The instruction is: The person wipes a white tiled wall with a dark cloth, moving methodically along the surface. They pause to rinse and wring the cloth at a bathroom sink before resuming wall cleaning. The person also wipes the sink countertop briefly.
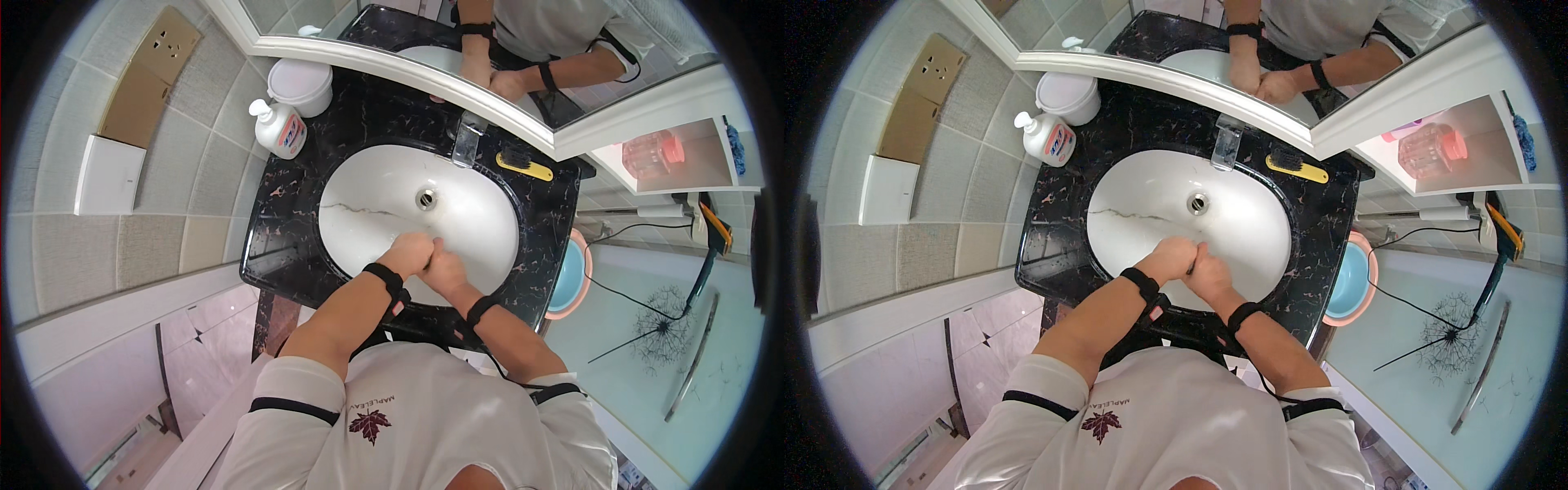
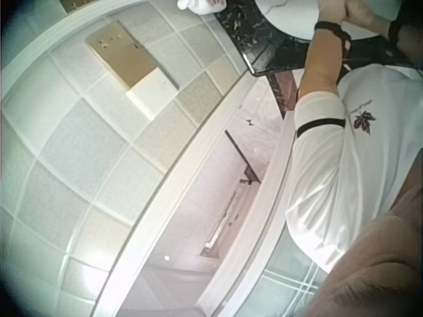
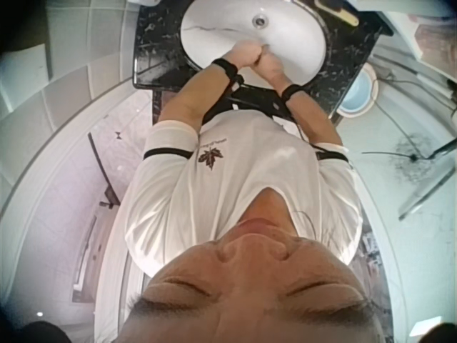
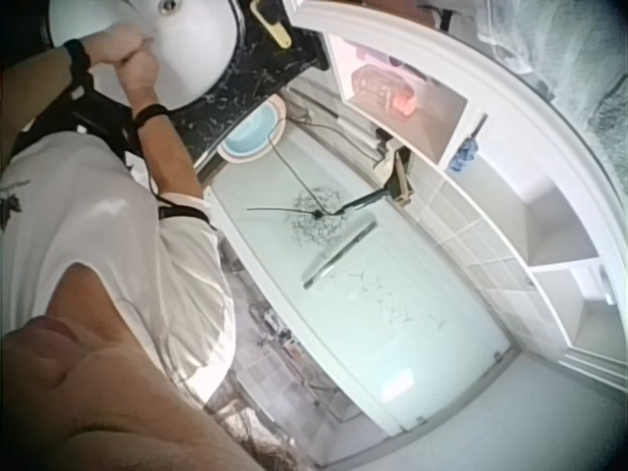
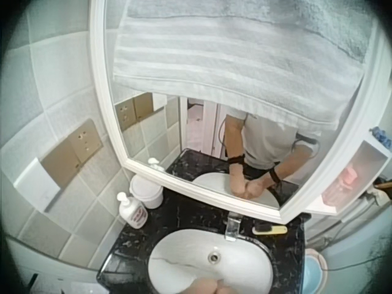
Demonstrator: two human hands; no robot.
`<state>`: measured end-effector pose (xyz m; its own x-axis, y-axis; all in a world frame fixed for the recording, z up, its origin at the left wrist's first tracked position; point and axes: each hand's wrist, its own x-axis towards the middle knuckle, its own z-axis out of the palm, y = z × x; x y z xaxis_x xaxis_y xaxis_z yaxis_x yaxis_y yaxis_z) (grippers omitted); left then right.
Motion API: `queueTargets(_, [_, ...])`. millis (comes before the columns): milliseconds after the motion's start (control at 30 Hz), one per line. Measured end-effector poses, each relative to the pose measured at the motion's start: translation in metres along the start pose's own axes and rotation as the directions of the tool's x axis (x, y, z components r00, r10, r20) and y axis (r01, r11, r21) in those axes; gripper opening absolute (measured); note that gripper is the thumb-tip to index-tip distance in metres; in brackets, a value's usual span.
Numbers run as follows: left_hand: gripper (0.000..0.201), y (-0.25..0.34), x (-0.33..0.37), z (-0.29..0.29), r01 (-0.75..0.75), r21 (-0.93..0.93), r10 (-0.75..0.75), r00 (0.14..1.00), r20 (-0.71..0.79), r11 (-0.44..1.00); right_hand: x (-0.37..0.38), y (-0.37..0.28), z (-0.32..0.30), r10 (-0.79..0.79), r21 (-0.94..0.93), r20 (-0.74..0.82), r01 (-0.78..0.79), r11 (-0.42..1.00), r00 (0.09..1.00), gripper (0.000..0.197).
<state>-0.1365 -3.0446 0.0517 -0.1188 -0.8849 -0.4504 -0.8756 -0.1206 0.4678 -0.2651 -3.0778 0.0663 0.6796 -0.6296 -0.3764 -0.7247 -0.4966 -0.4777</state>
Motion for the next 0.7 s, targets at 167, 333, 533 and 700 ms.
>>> queueTargets(167, [0.042, 0.007, -0.025, -0.016, 0.015, -0.192, -0.041, 0.990, -0.135, 0.981, 0.002, 0.018, -0.009, -0.020, 0.307, 0.123, -0.019, 0.951, 0.992, 0.044])
queueTargets(333, [0.044, 0.024, -0.068, -0.050, -0.310, 0.252, 0.395, 0.804, -0.444, 0.917, -0.019, 0.003, -0.079, -0.003, 0.738, 0.629, -0.596, 0.317, 0.778, 0.022])
queueTargets(533, [0.035, 0.045, -0.077, -0.086, -0.545, 0.416, 0.678, 0.664, -0.315, 0.728, -0.043, 0.004, -0.104, -0.263, 0.686, 0.718, -0.592, 0.422, 0.645, 0.021])
queueTargets(700, [0.027, 0.053, -0.068, -0.074, -0.455, 0.246, 0.507, 0.834, -0.217, 0.856, -0.038, -0.010, -0.108, -0.063, 0.507, 0.625, -0.343, 0.791, 0.778, 0.037])
